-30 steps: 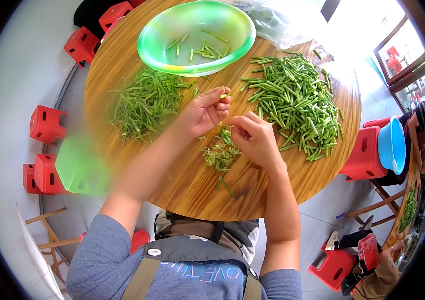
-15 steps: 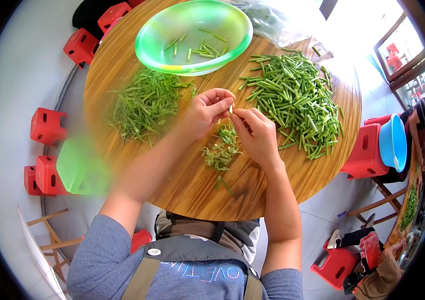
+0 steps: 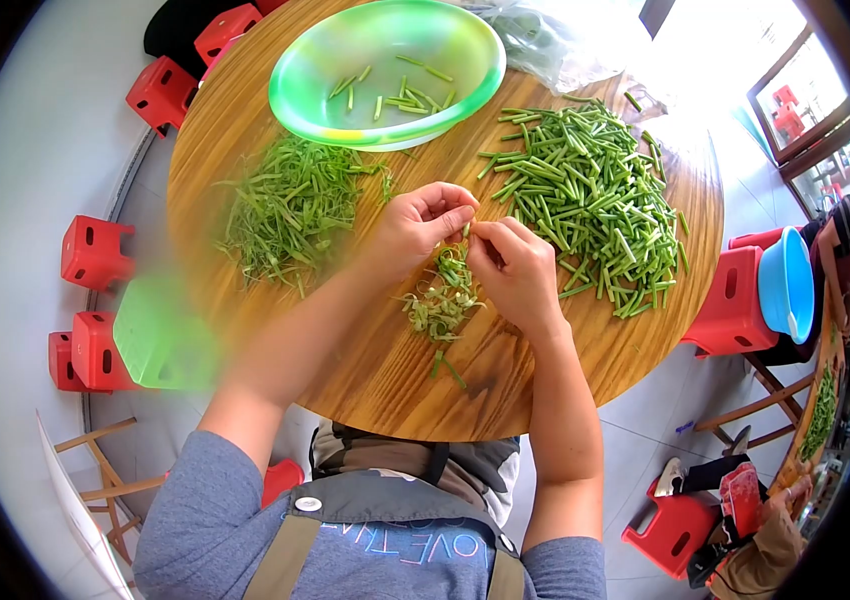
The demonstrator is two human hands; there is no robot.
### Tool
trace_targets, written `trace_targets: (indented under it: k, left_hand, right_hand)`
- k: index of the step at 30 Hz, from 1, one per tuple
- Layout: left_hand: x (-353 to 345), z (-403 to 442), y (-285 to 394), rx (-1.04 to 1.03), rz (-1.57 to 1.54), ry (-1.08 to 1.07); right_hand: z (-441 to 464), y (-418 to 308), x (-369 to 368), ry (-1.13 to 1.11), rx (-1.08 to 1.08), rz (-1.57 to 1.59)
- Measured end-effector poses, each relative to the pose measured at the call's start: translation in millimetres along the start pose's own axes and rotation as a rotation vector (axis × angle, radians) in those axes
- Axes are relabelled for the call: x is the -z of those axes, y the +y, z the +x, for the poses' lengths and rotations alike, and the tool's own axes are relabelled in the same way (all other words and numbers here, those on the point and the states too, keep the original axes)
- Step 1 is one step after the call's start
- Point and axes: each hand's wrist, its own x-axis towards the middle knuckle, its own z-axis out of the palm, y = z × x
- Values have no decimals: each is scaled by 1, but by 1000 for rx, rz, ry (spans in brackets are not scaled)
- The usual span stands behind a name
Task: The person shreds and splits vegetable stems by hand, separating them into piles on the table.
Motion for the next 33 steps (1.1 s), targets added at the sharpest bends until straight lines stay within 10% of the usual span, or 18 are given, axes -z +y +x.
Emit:
trace_targets:
  k: [10, 22, 33]
  left_hand:
    - [0, -1, 14, 33, -229, 77]
    - [14, 25, 79, -670, 974, 747]
    - [-16, 75, 4, -493, 1364, 110]
  right_hand:
    - [3, 0, 1, 131, -83, 2]
    - [-3, -4, -4, -27, 39, 5]
    - [10, 27, 24, 688, -348, 262]
